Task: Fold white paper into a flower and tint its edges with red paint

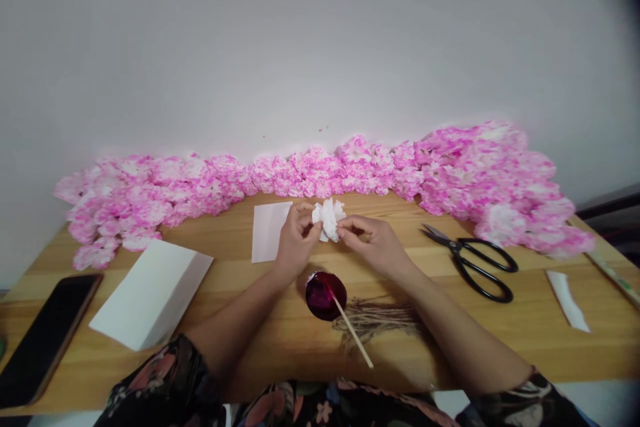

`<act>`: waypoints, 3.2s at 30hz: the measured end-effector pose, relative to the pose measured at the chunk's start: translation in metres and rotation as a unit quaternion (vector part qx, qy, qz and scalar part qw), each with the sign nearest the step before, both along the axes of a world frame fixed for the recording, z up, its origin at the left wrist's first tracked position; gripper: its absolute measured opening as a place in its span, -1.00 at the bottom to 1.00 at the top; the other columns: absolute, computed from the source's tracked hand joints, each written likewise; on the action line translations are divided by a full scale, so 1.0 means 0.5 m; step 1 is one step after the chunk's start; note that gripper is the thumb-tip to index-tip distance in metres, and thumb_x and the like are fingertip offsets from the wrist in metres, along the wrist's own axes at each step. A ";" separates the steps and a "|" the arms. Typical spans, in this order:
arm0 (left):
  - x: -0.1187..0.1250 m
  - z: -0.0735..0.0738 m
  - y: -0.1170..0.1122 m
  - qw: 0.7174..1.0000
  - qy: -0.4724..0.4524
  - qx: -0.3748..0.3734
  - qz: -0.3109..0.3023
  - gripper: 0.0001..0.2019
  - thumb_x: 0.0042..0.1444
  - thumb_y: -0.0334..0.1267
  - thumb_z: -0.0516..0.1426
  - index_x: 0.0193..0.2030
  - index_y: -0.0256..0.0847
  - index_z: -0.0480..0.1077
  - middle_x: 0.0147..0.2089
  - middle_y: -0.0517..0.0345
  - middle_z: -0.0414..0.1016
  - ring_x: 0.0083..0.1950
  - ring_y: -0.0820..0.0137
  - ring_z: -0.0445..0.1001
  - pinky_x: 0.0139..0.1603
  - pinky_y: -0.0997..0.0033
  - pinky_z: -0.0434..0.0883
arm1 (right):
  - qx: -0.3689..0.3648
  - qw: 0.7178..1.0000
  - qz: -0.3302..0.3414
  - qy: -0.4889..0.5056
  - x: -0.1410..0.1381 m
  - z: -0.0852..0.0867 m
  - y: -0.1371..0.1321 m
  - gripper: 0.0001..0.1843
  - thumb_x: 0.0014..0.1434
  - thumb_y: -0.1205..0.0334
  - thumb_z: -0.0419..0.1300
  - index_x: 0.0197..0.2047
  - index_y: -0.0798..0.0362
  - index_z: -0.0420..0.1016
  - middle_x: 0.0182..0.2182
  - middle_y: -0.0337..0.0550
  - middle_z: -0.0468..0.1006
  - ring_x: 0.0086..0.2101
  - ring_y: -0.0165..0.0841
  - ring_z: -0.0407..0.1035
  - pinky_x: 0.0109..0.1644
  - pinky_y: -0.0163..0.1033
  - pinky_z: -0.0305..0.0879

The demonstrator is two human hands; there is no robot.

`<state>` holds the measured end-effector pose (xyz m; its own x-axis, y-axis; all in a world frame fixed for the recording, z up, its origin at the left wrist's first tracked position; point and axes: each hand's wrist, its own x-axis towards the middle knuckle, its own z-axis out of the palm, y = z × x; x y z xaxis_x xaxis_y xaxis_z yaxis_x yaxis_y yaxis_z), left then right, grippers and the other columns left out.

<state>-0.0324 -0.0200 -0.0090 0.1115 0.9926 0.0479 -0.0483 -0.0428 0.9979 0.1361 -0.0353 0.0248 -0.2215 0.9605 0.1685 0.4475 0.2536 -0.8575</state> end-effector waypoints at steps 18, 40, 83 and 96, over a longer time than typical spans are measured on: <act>-0.002 0.008 -0.015 0.993 0.101 0.046 -0.041 -0.81 0.05 -0.21 0.19 -0.24 -0.21 0.31 -0.38 0.22 0.46 -0.34 0.47 0.43 -0.26 0.51 0.36 | 0.050 0.998 -0.013 -0.046 -0.005 -0.008 0.000 -0.83 0.16 0.25 0.12 -0.34 0.04 0.54 -0.42 -0.18 0.58 -0.41 -0.36 0.38 -0.30 -0.28 0.22; -0.006 -0.008 -0.005 0.996 0.085 0.028 -0.022 -0.90 0.07 -0.25 0.14 -0.36 -0.23 0.35 -0.38 0.21 0.50 -0.37 0.48 0.44 -0.28 0.52 0.37 | -0.007 0.998 -0.066 -0.004 0.010 -0.005 0.008 -0.76 0.17 0.12 0.15 -0.21 0.03 0.57 -0.36 -0.17 0.60 -0.42 -0.36 0.41 -0.35 -0.28 0.27; -0.001 -0.003 -0.011 0.985 0.156 0.064 -0.034 -0.87 0.15 -0.22 0.10 -0.35 -0.20 0.26 -0.47 0.29 0.38 -0.46 0.54 0.31 -0.42 0.56 0.21 | 0.191 0.974 -0.026 -0.119 -0.013 -0.032 -0.007 -0.80 0.25 0.29 0.11 -0.20 0.04 0.58 -0.34 -0.11 0.62 -0.31 -0.28 0.45 -0.19 -0.20 0.30; -0.004 -0.012 -0.007 0.991 0.120 0.049 -0.024 -0.89 0.14 -0.25 0.10 -0.36 -0.21 0.28 -0.43 0.27 0.36 -0.43 0.53 0.32 -0.39 0.56 0.25 | -0.017 0.997 -0.076 0.012 -0.003 -0.030 0.009 -0.77 0.19 0.17 0.11 -0.28 0.04 0.58 -0.43 -0.22 0.59 -0.42 -0.35 0.41 -0.33 -0.28 0.27</act>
